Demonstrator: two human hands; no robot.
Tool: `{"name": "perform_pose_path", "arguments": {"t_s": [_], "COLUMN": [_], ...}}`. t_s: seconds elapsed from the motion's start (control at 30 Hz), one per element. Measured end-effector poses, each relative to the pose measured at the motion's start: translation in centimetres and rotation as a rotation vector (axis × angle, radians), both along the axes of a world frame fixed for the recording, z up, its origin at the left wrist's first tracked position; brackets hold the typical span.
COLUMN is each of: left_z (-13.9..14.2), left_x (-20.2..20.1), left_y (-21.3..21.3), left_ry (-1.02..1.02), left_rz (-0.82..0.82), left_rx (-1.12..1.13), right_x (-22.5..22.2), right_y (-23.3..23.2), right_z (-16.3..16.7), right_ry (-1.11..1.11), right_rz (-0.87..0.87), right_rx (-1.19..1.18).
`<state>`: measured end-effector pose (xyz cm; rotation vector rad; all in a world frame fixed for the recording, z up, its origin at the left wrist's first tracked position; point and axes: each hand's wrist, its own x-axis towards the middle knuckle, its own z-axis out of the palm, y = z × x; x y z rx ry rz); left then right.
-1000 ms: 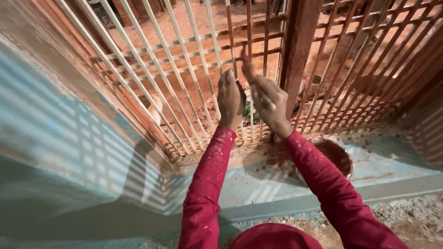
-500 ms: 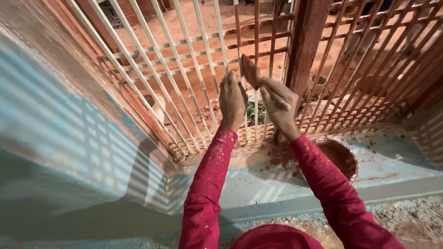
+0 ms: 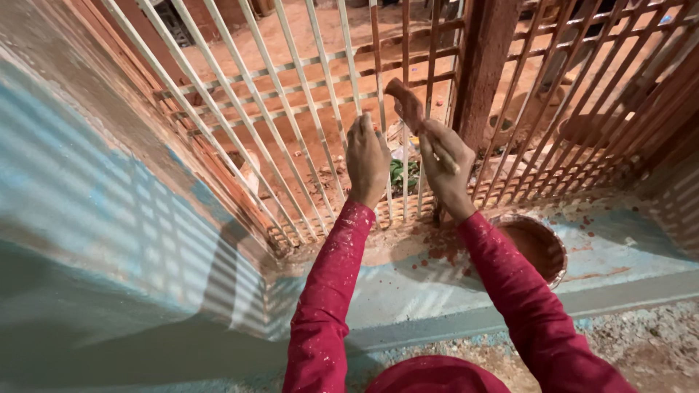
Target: The person paints a metal gate with brown paint using a brush. They repeatedly dip the brush into a bucket of paint and apply it to the vertical bars and horizontal crossbars of the gate.
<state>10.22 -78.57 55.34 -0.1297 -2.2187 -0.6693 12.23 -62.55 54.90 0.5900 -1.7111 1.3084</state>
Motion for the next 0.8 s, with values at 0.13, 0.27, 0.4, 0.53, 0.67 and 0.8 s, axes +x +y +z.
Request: {"name": "perform_pose_path", "arguments": {"t_s": [0.13,0.27,0.4,0.53,0.67,0.8], "left_z": [0.2,0.4,-0.1,-0.4,-0.5,0.0], "left_x": [0.1,0.2,0.1,-0.5,-0.1,0.5], "left_y": [-0.3,-0.6,-0.9,-0.6,-0.9,-1.2], "left_ry": [-0.013,-0.048,-0.002,0.001,0.002,-0.011], "left_rz": [0.023,0.019,0.023,0.039,0.017,0.01], "left_rx": [-0.004,0.03,-0.038,-0.038,-0.018,0.006], "right_x": [0.7,0.8,0.8,1.0,1.3,1.3], "right_y": [-1.4,-1.2,-0.6,-0.6,-0.5,-0.6], "right_z": [0.2,0.7,1.0,1.1,1.4,1.9], "right_ry": [0.056,-0.05,0.064,-0.274,-0.143,0.055], "right_rz": [-0.046,0.055,-0.047,-0.009,0.027,-0.02], "right_rx": [0.047,0.066,0.033,0.043,0.048,0.067]}}
